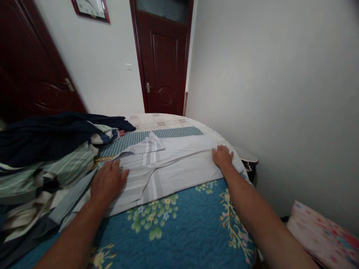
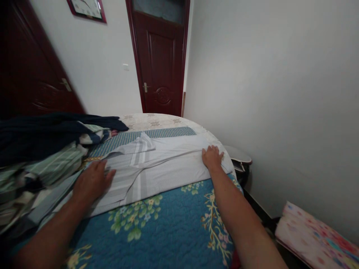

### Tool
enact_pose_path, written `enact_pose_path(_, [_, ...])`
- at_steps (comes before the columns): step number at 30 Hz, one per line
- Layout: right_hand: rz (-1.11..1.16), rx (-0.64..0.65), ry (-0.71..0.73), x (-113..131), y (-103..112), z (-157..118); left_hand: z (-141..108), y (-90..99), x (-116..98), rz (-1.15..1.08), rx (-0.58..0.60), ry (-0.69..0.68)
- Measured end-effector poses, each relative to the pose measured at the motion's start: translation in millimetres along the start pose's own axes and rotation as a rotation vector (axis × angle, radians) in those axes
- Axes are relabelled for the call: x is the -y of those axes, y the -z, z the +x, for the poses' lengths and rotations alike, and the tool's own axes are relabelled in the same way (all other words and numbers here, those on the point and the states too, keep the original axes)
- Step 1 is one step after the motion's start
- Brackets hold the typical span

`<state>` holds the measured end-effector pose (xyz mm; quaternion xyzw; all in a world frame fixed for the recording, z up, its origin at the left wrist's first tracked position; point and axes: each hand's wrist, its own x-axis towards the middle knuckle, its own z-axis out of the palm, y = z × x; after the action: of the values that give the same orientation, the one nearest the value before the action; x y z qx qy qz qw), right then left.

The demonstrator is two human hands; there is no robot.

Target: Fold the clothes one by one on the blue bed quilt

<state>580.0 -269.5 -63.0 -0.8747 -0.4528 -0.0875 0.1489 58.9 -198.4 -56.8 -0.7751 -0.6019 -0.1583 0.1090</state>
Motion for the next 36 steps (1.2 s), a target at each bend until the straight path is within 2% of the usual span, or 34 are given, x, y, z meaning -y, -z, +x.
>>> enact_pose_path(3, [0.004, 0.008, 0.137, 18, 5, -17, -9, 9.4, -34, -0.167, -0.025, -0.184])
enact_pose_path(6, [0.008, 0.094, 0.220, 36, 3, -32, -21, 7.4, -66, -0.267, 0.111, -0.442])
enact_pose_path(8, [0.015, 0.176, 0.238, 43, 2, -39, -26, 2.8, -77, -0.248, 0.195, -0.506])
enact_pose_path(12, [0.031, 0.264, 0.270, 44, 5, -44, -28, -3.9, -79, -0.138, 0.239, -0.425])
enact_pose_path(17, [0.028, 0.280, 0.289, 42, 11, -45, -23, -3.8, -78, -0.100, 0.248, -0.370])
enact_pose_path(26, [-0.040, 0.243, 0.075, 9, 3, -31, -27, 3.0, -86, -0.119, 0.273, -0.308])
enact_pose_path(31, [-0.064, 0.200, 0.112, 10, -4, -30, -11, 11.0, -93, -0.139, 0.235, -0.226])
enact_pose_path(36, [-0.056, 0.180, 0.133, 13, -5, -31, 11, 17.2, -98, -0.138, 0.156, -0.260])
